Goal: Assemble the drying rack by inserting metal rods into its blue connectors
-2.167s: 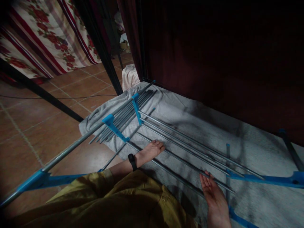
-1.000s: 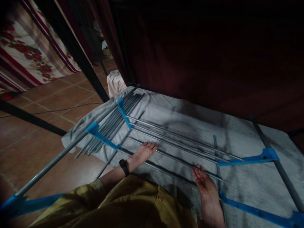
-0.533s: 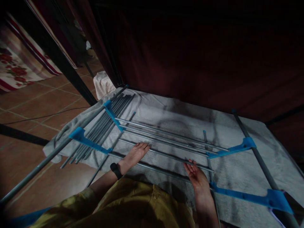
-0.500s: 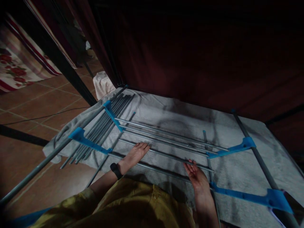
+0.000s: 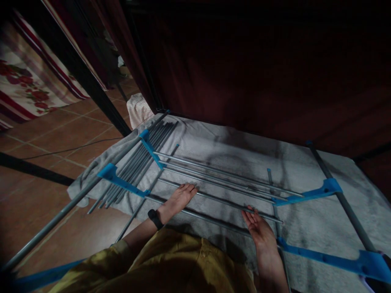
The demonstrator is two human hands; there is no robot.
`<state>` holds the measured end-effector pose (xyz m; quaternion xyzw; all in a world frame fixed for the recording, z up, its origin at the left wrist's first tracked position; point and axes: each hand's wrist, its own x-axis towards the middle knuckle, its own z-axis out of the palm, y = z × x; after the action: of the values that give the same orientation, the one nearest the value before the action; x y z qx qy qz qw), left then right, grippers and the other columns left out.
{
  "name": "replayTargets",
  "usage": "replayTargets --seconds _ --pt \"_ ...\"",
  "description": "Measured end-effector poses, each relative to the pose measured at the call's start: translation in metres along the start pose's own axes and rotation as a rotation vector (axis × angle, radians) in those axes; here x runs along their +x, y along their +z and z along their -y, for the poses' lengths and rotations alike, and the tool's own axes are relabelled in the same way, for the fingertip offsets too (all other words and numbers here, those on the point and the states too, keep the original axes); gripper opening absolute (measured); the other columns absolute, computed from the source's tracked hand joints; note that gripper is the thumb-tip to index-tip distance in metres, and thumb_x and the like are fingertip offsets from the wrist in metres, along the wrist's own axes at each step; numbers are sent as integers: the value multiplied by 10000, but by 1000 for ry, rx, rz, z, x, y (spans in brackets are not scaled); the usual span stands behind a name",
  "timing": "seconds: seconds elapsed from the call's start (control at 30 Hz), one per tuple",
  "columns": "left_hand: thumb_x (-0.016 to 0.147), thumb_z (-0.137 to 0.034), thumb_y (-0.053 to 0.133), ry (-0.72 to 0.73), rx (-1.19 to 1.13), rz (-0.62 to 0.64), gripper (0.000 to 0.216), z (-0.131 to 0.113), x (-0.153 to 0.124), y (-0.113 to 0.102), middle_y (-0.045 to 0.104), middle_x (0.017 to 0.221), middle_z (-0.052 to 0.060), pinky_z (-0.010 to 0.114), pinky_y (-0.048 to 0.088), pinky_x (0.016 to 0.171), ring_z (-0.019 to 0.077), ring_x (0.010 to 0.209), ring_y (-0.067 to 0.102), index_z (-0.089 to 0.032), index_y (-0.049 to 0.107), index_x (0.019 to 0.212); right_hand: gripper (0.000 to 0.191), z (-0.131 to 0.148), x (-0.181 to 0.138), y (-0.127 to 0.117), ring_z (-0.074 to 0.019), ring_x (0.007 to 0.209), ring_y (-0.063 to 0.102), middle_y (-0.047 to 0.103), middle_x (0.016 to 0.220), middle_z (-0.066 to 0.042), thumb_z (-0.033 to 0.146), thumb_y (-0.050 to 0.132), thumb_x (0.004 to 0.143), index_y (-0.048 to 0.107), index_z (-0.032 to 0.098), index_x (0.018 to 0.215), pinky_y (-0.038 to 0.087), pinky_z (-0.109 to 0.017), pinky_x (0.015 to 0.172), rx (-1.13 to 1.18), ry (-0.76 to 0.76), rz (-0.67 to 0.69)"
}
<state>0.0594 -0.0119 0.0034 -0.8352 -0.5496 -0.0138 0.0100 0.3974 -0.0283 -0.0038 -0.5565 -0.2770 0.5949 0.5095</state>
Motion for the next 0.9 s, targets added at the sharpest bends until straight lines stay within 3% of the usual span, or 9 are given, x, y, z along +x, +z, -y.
replayTargets --seconds 0.17,0.37,0.57,0.73,0.9 --pt "936 -48 408 6 -37 17 369 2 0 -1 645 1152 64 359 427 1006 190 1108 573 -195 586 1223 254 8 -9 6 -298 1220 596 697 1154 -107 254 686 638 704 244 891 483 -472 1063 -68 3 -3" --pt "925 -39 419 -10 -53 47 392 3 1 -2 651 1151 52 357 434 998 198 1103 578 -213 587 1234 102 -4 15 2 -279 1149 627 717 1017 -92 264 646 664 651 265 766 499 -488 1026 -9 47 -36" --pt "908 -29 424 -4 -88 -8 390 3 -1 3 649 1221 91 373 445 1017 209 1158 587 -194 611 1208 152 -23 38 -5 -246 1002 674 711 886 -46 196 674 597 599 254 716 519 -474 987 220 179 -177" --pt "844 25 381 11 -148 -88 488 14 -1 16 670 1216 125 421 465 1019 242 1167 608 -164 625 1222 207 -24 34 6 -185 850 693 713 833 -12 103 693 584 589 221 719 549 -387 917 394 159 -176" --pt "849 -24 397 43 -232 -145 466 24 3 26 681 1184 128 448 471 1021 256 1129 625 -175 611 1235 211 -21 34 14 -158 775 690 715 776 -6 47 673 633 590 212 735 565 -344 856 525 179 -204"
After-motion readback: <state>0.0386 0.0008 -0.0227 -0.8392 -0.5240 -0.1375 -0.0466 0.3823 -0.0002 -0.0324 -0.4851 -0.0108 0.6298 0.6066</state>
